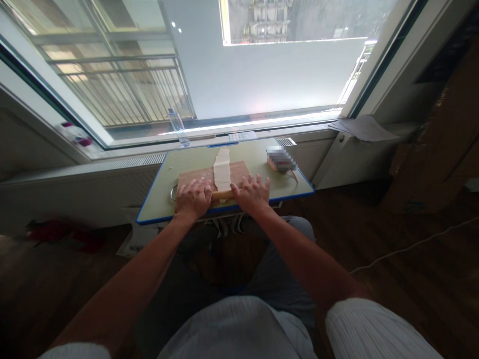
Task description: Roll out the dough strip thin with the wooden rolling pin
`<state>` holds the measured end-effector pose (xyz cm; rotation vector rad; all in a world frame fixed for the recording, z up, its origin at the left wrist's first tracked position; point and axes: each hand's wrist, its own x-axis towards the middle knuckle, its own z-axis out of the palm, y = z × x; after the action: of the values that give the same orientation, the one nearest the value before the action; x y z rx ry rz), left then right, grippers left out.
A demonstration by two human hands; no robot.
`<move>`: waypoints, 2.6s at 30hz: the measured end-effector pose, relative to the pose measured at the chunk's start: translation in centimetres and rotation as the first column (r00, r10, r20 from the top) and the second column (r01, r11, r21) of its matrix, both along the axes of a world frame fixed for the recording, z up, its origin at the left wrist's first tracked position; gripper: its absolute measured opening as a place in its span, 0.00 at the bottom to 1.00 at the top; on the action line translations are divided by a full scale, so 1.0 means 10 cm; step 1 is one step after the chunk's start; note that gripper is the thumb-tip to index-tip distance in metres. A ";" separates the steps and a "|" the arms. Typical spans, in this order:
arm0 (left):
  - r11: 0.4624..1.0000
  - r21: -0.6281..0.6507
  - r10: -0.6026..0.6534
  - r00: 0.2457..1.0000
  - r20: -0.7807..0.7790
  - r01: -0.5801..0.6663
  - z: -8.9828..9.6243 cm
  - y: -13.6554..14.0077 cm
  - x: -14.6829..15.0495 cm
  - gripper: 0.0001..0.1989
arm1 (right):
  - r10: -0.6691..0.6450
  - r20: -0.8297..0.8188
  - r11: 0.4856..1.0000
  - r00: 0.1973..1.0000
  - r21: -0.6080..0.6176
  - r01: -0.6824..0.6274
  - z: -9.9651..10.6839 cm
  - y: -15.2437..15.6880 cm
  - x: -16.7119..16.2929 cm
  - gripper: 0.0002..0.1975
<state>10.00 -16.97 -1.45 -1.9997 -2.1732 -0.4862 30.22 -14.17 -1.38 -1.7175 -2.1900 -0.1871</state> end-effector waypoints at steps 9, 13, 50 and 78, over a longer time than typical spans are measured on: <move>0.963 -0.269 0.036 0.999 0.013 -0.031 0.16 0.33 -0.09 0.32 | 0.006 0.030 0.977 1.000 -0.212 0.001 0.14 0.40 -0.04 0.34; 0.960 -0.279 0.024 0.999 0.027 -0.015 0.20 0.53 -0.13 0.33 | 0.006 -0.008 0.955 1.000 -0.297 -0.008 0.17 0.64 -0.07 0.39; 0.985 -0.154 0.086 0.993 0.086 -0.072 0.17 1.48 -0.33 0.29 | -0.014 -0.084 0.965 0.996 -0.260 -0.009 0.14 1.60 -0.33 0.48; 0.966 0.175 -0.196 0.981 0.011 0.191 0.03 -0.19 -0.03 0.21 | 0.335 -0.159 0.940 0.929 -0.015 -0.342 -0.10 0.34 0.41 0.14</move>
<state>9.69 -18.91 -1.12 -2.1284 -1.8856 -0.7073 34.36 -10.78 -2.36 -1.2945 -2.3416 0.0781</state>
